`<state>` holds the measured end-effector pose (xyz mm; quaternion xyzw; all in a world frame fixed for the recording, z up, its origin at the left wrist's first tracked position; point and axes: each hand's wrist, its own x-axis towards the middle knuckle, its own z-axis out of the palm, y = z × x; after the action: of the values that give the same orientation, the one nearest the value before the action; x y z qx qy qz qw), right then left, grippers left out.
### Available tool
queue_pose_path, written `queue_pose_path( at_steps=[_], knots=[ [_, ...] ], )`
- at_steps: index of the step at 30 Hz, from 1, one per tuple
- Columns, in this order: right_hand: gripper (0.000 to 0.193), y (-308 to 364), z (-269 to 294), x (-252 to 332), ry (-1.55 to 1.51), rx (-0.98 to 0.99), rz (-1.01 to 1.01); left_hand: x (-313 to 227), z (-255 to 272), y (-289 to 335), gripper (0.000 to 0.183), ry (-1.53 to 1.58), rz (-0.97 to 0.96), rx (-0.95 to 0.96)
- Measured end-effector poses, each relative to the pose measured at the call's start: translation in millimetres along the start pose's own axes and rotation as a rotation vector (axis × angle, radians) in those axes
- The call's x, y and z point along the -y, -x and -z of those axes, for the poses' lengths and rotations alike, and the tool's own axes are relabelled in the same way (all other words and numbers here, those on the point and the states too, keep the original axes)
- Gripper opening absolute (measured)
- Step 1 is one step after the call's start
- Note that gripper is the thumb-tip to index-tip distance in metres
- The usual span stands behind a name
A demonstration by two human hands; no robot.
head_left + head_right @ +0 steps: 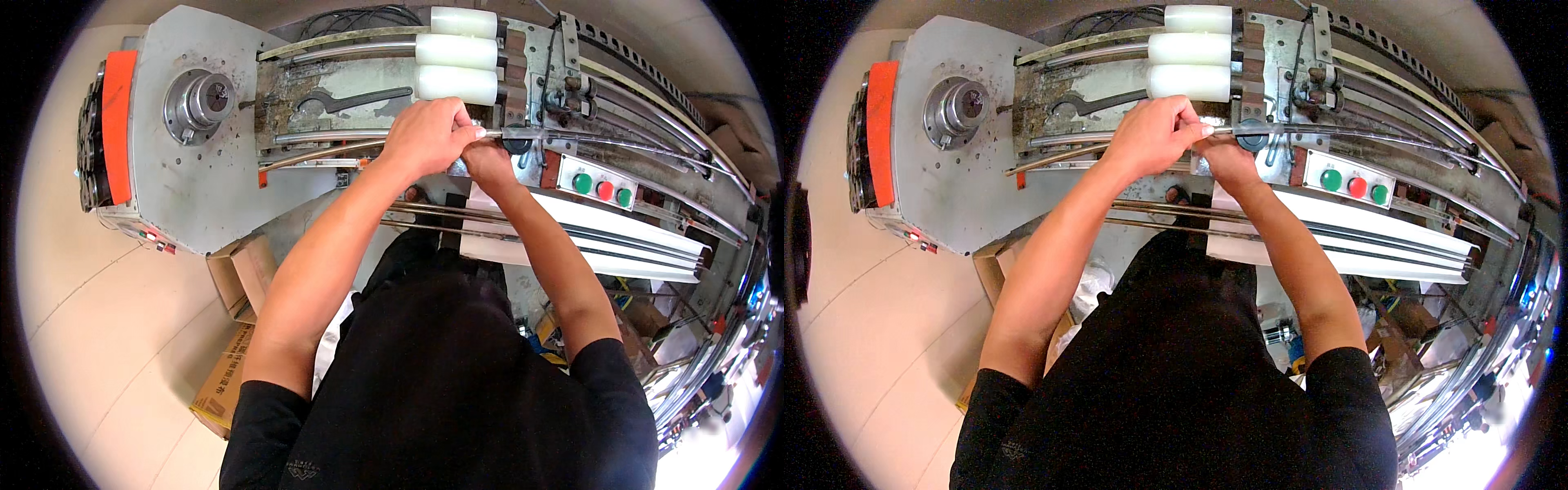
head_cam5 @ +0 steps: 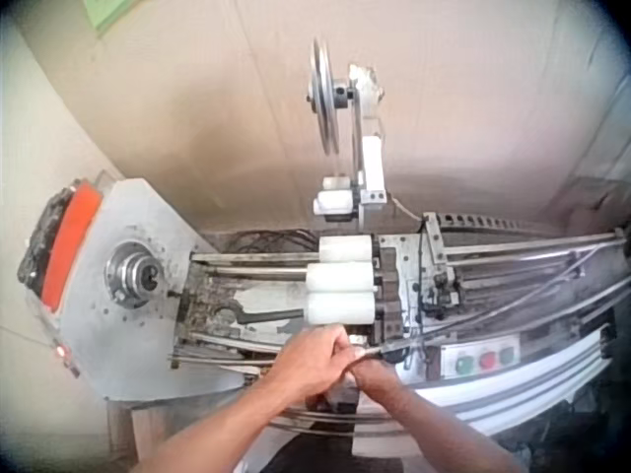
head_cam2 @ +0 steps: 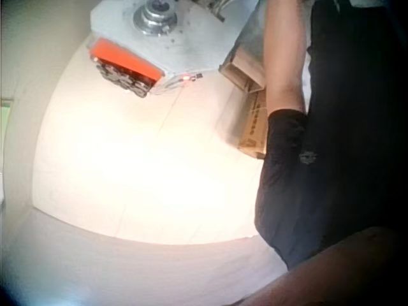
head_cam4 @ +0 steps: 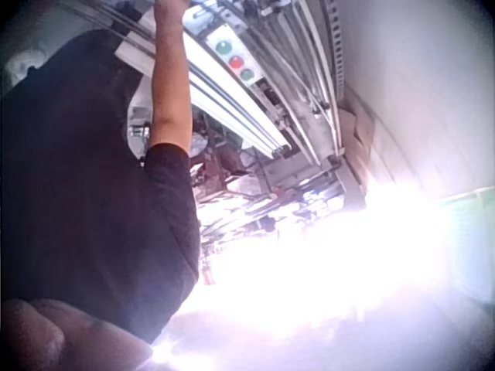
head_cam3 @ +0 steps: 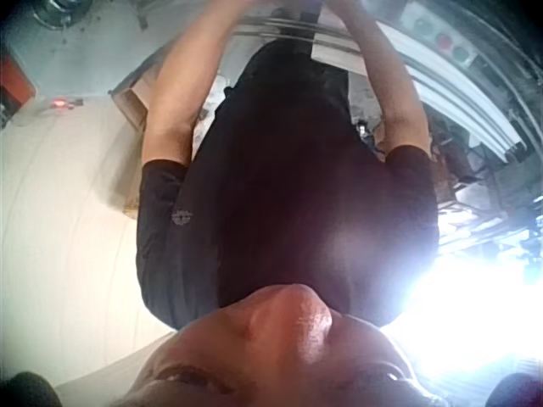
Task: The person places several thin metallic slats onto a guide rail of an industrial machine, aligns them by hand, and slides them into a processing unit before pulling them back out.
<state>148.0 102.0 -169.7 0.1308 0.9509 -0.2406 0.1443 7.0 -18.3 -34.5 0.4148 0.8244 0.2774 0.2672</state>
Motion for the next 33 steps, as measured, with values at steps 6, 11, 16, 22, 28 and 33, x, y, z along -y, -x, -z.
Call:
queue_pose_path(
  at_steps=[6, 11, 16, 22, 28, 33],
  knots=[
    [0.045, 3.9, -29.3, -1.5, -0.133, -0.314, 0.013, -4.1, 6.3, -7.2, 0.033, 0.013, 0.027, 0.045],
    [0.025, 48.2, -4.6, 54.6, -1.248, -0.292, -0.164, -2.1, 7.2, -8.3, 0.031, 0.063, 0.082, 0.093],
    [0.024, 90.6, 22.8, 63.6, -1.666, -0.222, -0.228, -1.0, 0.7, -5.4, 0.032, 0.088, 0.092, 0.124],
    [0.026, 121.6, 39.8, 60.9, -1.793, -0.191, -0.222, -4.5, -1.9, -1.8, 0.030, 0.131, 0.127, 0.133],
    [0.018, 132.6, 46.5, 58.7, -1.904, -0.080, -0.221, -1.1, -3.2, -1.2, 0.033, 0.092, 0.151, 0.149],
    [0.011, 131.1, 53.4, 55.8, -1.952, 0.010, -0.336, -6.0, -2.9, 4.2, 0.033, 0.119, 0.129, 0.137]
  ],
)
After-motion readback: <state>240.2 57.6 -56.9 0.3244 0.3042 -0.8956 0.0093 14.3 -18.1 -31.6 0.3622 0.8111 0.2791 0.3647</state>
